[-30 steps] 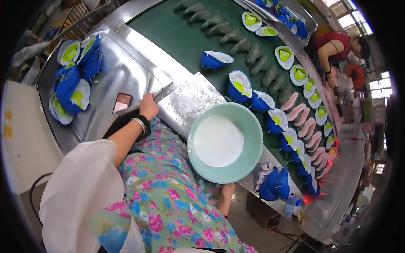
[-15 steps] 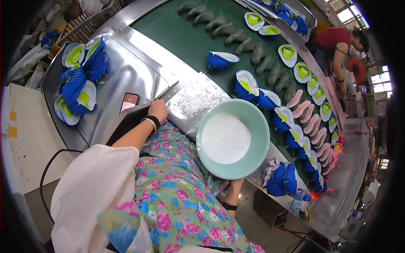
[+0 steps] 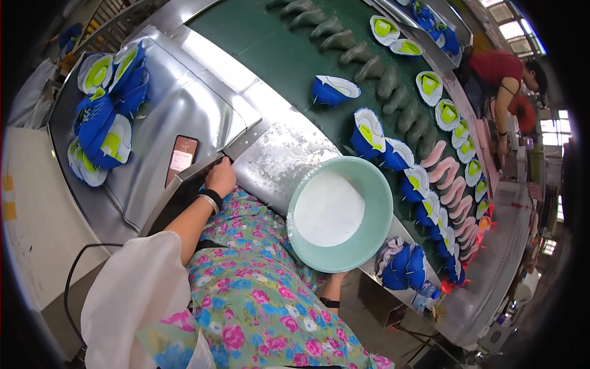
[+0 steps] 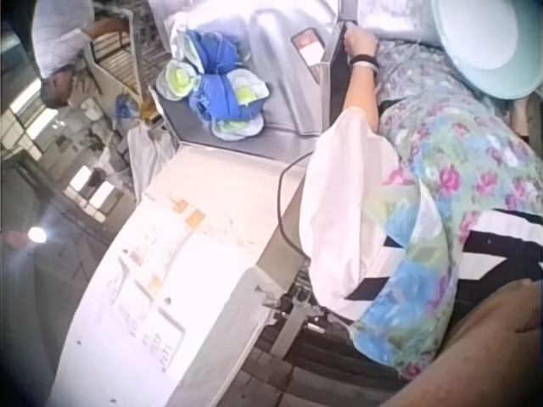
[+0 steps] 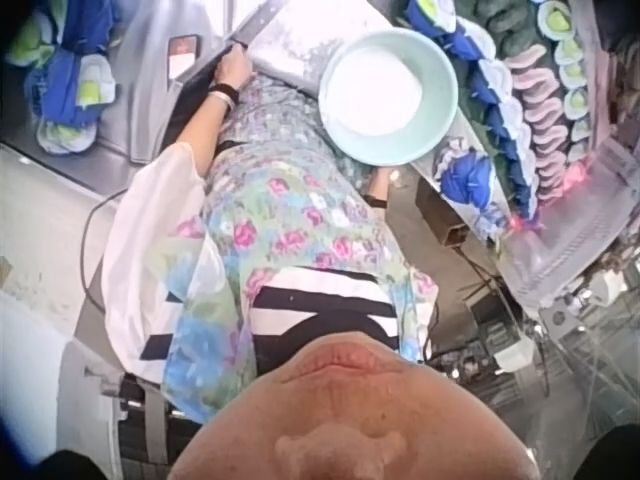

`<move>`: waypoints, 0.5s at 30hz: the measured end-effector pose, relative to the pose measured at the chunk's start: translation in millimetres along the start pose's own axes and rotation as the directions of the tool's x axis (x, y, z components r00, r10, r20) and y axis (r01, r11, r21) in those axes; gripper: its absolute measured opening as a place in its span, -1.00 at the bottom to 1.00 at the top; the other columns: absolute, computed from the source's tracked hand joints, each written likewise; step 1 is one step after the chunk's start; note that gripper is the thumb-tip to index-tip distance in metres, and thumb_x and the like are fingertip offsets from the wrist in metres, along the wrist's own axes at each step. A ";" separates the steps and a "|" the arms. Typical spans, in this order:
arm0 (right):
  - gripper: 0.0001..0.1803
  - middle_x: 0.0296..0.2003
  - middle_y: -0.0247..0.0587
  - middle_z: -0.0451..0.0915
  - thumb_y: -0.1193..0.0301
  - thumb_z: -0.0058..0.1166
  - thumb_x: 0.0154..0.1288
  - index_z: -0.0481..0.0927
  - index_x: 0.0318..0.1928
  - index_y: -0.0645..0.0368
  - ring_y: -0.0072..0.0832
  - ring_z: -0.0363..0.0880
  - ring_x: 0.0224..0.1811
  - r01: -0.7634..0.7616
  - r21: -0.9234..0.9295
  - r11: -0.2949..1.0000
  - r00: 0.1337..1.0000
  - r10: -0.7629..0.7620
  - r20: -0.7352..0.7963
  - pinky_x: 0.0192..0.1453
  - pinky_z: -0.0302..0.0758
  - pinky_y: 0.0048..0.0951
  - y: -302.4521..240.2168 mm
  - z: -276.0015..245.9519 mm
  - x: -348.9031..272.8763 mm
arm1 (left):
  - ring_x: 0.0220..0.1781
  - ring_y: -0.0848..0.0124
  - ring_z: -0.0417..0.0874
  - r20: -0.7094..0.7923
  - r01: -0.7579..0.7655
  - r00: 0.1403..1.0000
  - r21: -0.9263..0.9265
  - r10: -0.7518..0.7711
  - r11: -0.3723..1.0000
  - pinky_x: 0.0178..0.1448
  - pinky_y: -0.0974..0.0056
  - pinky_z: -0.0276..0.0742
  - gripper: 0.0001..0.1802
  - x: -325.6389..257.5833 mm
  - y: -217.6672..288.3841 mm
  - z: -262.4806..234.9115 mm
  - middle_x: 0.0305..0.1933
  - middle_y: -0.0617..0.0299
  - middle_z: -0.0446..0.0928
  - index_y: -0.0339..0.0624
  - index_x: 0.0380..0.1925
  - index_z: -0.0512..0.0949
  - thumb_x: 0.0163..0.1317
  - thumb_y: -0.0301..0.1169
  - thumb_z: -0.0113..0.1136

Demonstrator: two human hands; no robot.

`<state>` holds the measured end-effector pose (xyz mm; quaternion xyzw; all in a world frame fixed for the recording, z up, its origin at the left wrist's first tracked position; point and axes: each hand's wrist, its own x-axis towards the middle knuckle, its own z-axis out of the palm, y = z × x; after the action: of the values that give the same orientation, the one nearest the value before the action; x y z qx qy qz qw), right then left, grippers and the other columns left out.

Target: Applying glue with a brush to the interior and edges of shoe uppers at a workstation.

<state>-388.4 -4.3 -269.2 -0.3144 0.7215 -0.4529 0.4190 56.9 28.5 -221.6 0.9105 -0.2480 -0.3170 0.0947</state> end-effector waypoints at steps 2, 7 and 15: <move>-0.64 -0.09 -0.13 0.58 0.38 0.02 0.36 0.48 0.06 0.36 -0.41 0.55 -0.14 0.003 -0.031 1.000 0.998 -0.004 -0.056 -0.07 0.48 -0.39 1.6 2.8 0.2 | -0.06 -0.10 0.61 0.030 -0.078 0.996 -0.187 0.085 0.979 -0.02 -0.08 0.49 -0.81 12.2 -29.3 18.1 -0.19 -0.14 0.61 -0.20 -0.22 0.49 0.20 -0.36 0.07; -0.65 -0.10 -0.13 0.59 0.38 0.02 0.35 0.48 0.05 0.36 -0.41 0.55 -0.15 -0.002 -0.112 0.994 0.978 -0.021 -0.209 -0.08 0.48 -0.39 0.6 14.5 15.3 | -0.11 -0.15 0.57 0.058 -0.178 0.981 -0.081 0.183 0.981 -0.06 -0.07 0.48 -0.85 11.3 -47.7 21.2 -0.26 -0.16 0.59 -0.23 -0.34 0.53 0.15 -0.40 0.07; -0.66 -0.11 -0.13 0.59 0.38 0.03 0.35 0.49 0.03 0.36 -0.41 0.55 -0.17 -0.035 -0.269 0.963 0.990 -0.003 -0.138 -0.09 0.48 -0.40 24.7 -96.1 -32.7 | -0.08 -0.09 0.60 -0.203 -0.271 0.952 -0.200 0.230 0.942 0.02 -0.04 0.49 -0.71 -2.0 -51.9 16.5 -0.24 -0.13 0.60 -0.26 -0.07 0.50 0.17 -0.58 0.05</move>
<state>-460.9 70.2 -258.5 -0.3309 0.8062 -0.3673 0.3250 65.6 73.8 -250.5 0.8792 -0.3152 -0.2465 0.2587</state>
